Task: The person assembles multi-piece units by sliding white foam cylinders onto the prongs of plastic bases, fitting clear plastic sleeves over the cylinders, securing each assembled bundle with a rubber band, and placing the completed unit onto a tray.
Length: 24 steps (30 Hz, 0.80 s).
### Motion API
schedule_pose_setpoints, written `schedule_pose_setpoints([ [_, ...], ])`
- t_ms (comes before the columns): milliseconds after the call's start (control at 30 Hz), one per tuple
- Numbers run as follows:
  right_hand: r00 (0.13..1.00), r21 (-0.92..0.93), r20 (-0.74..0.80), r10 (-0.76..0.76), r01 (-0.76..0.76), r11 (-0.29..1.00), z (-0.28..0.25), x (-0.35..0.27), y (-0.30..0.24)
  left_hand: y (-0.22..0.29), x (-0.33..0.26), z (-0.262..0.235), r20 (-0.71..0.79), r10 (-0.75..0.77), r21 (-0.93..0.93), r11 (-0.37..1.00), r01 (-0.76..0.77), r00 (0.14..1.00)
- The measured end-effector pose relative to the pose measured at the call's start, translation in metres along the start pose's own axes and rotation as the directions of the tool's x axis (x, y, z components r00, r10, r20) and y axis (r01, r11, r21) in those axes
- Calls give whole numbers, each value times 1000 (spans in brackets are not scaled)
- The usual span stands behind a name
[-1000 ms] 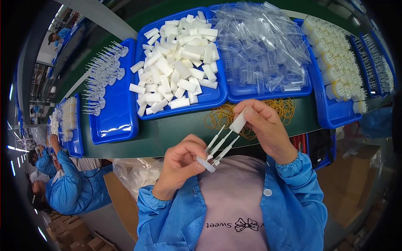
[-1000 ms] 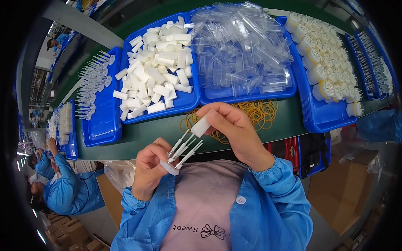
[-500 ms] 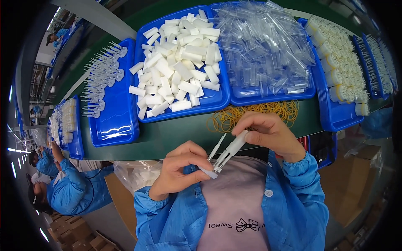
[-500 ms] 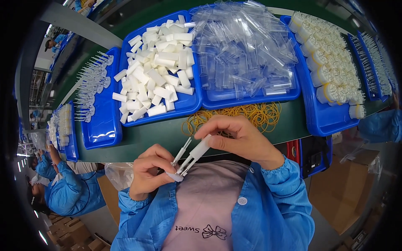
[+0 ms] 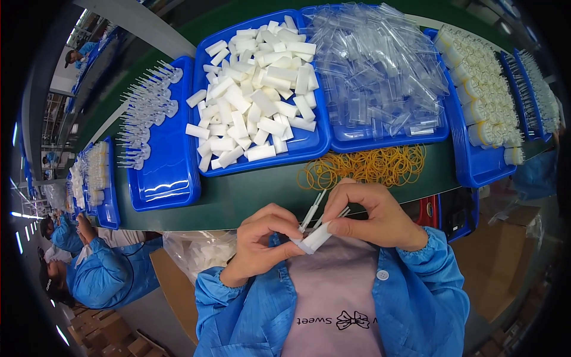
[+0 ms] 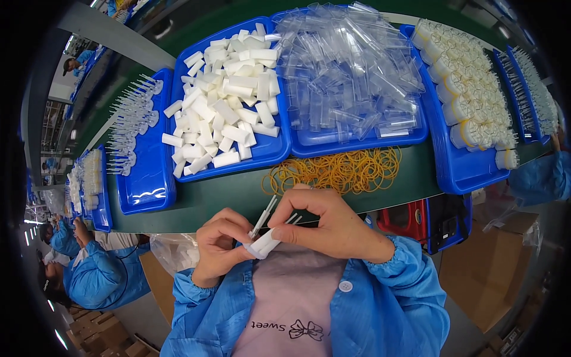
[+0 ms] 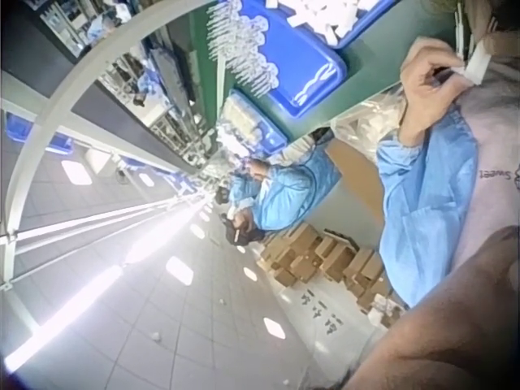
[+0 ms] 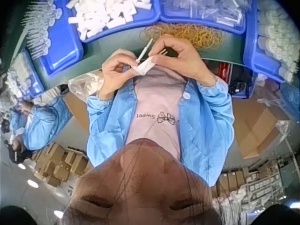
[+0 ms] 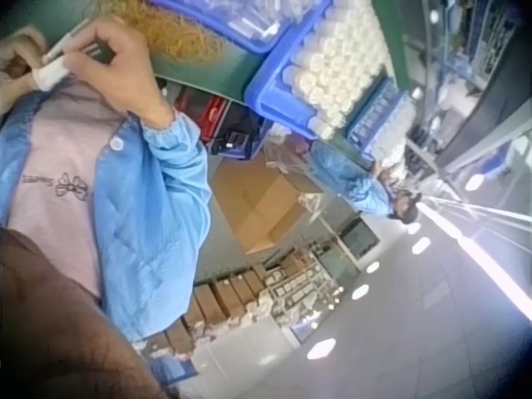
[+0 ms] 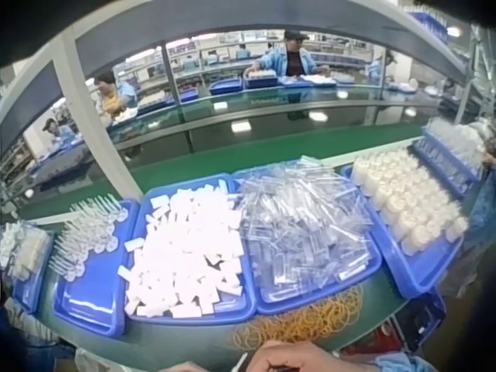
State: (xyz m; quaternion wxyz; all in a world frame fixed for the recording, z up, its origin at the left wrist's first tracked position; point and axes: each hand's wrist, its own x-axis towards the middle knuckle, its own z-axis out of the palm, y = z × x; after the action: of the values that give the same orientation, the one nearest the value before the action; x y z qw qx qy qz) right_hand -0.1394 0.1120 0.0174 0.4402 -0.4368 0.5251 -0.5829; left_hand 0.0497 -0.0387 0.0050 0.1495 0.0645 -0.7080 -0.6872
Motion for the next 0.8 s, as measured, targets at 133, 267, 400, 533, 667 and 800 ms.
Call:
schedule_pose_setpoints([
  [133, 973, -402, -81, -214, 165, 901, -12, 31, -9, 1, -2, 2, -166, -70, -146, 988, 45, 984],
  [267, 836, -930, -15, -549, 190, 315, -32, 77, -3, 3, -2, -6, -228, -96, -203, 978, 49, 969],
  [400, 864, -987, 30, -503, 106, 123, -37, 104, 22, 9, 2, -18, -305, -3, -38, 999, -8, 952],
  [533, 806, -985, 19, -591, 115, 125, -41, 103, 19, 11, 5, -29, -370, 103, 127, 990, -60, 923],
  [667, 926, -374, -237, -293, 191, 907, -45, 92, 5, 7, 9, -30, -368, 183, 250, 964, -93, 912],
  [800, 992, -27, -108, -57, 54, 998, -40, 81, -16, 10, 16, -25, -262, 344, 390, 892, -228, 902],
])
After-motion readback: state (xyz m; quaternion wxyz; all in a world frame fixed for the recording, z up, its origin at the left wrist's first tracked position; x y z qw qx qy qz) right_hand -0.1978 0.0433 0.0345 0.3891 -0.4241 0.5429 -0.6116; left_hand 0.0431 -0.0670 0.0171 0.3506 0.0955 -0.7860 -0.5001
